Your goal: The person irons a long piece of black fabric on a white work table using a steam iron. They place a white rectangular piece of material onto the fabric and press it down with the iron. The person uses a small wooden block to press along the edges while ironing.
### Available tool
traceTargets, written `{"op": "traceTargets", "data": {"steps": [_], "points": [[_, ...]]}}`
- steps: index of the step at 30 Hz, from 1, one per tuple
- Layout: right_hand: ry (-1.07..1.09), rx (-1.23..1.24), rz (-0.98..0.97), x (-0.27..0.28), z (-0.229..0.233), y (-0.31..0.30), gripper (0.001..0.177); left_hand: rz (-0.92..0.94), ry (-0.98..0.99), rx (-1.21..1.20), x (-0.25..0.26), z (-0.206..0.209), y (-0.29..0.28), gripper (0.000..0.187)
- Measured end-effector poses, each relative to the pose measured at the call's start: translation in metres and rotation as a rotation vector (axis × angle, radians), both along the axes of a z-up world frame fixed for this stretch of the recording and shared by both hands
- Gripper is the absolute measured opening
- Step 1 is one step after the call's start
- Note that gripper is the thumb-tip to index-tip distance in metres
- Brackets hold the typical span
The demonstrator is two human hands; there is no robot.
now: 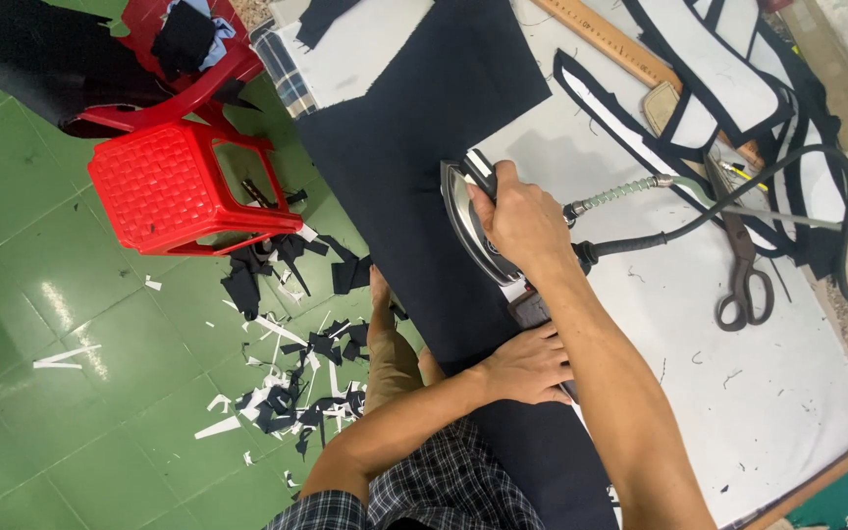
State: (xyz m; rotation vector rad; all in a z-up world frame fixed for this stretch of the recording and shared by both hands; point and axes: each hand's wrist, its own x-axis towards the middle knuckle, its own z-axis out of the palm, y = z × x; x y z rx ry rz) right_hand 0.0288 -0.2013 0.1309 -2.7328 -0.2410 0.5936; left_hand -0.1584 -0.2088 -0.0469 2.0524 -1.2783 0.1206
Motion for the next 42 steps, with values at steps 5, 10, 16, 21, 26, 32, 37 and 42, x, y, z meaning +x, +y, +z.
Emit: {"op": "traceTargets", "data": {"steps": [5,10,16,21,26,32,37,42], "points": [[0.028,-0.017,0.044,0.001,0.001,0.001,0.052,-0.042,0.090,0.077,0.010,0.037,0.013,0.062],[0.022,-0.039,0.078,0.010,0.008,0.013,0.049,-0.015,0.109,0.110,0.012,0.050,0.018,0.064],[-0.106,-0.053,0.139,0.033,-0.002,0.030,0.051,-0.031,0.116,0.061,0.003,0.021,0.006,0.067],[-0.127,-0.018,0.137,0.044,-0.005,0.040,0.049,-0.014,0.131,-0.074,-0.020,-0.032,-0.018,0.065],[-0.118,0.030,0.118,0.046,-0.003,0.041,0.049,0.005,0.064,-0.282,-0.011,-0.013,-0.005,0.046],[-0.049,0.057,0.101,0.048,0.005,0.042,0.055,0.301,-0.135,-0.414,0.028,0.062,0.073,0.024],[-0.082,0.042,0.119,0.050,-0.004,0.038,0.060,0.591,-0.176,-0.432,0.039,0.033,0.113,0.027],[-0.046,0.019,0.098,0.050,0.000,0.040,0.061,0.987,-0.012,-0.191,0.072,0.061,0.151,0.058]]}}
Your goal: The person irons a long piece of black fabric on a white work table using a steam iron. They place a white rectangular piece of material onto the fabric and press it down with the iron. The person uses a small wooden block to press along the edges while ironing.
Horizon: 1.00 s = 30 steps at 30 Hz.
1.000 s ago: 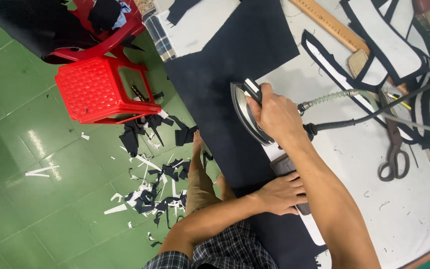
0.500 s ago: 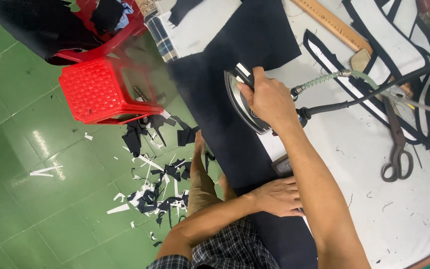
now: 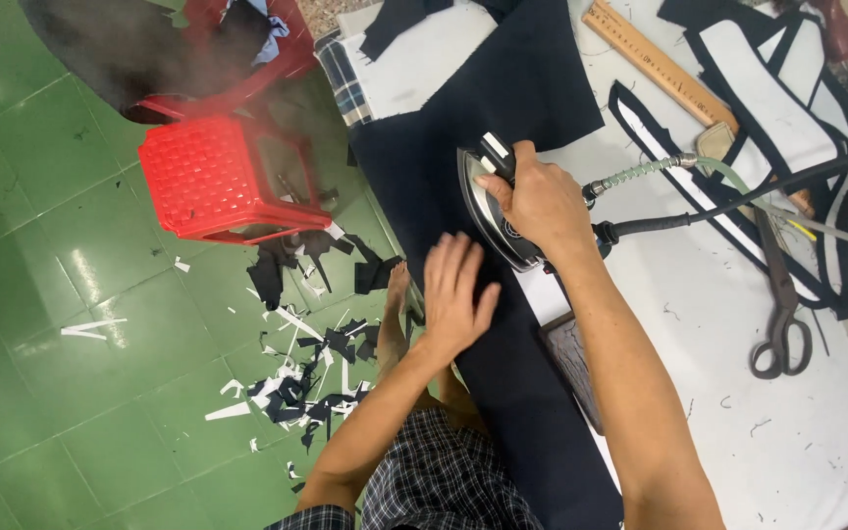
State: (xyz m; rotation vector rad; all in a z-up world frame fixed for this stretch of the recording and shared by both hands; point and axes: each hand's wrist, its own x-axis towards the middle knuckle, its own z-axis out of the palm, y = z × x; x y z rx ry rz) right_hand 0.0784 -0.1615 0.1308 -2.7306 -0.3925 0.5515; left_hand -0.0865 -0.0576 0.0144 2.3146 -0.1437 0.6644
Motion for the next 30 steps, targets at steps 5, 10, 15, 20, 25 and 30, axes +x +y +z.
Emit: {"op": "traceTargets", "data": {"steps": [5,10,15,20,25,30], "points": [[0.020,0.025,-0.009,-0.001,0.011,0.003,0.060,0.116,0.299,0.160,0.005,-0.023,-0.006,0.083],[-0.023,0.021,-0.020,-0.002,0.006,0.003,0.056,0.145,0.385,0.253,0.007,-0.027,-0.009,0.090],[-0.045,-0.001,-0.033,-0.002,0.002,0.003,0.057,0.133,0.358,0.206,0.007,-0.030,-0.008,0.091],[-0.032,0.011,-0.038,-0.002,0.004,0.003,0.057,0.140,0.362,0.196,0.007,-0.037,-0.009,0.094],[-0.051,-0.011,-0.024,-0.001,-0.004,0.001,0.058,0.141,0.354,0.175,0.006,-0.036,-0.008,0.093],[-0.019,-0.006,-0.028,-0.003,0.004,0.002,0.061,0.153,0.319,0.155,0.005,-0.036,-0.009,0.091]]}}
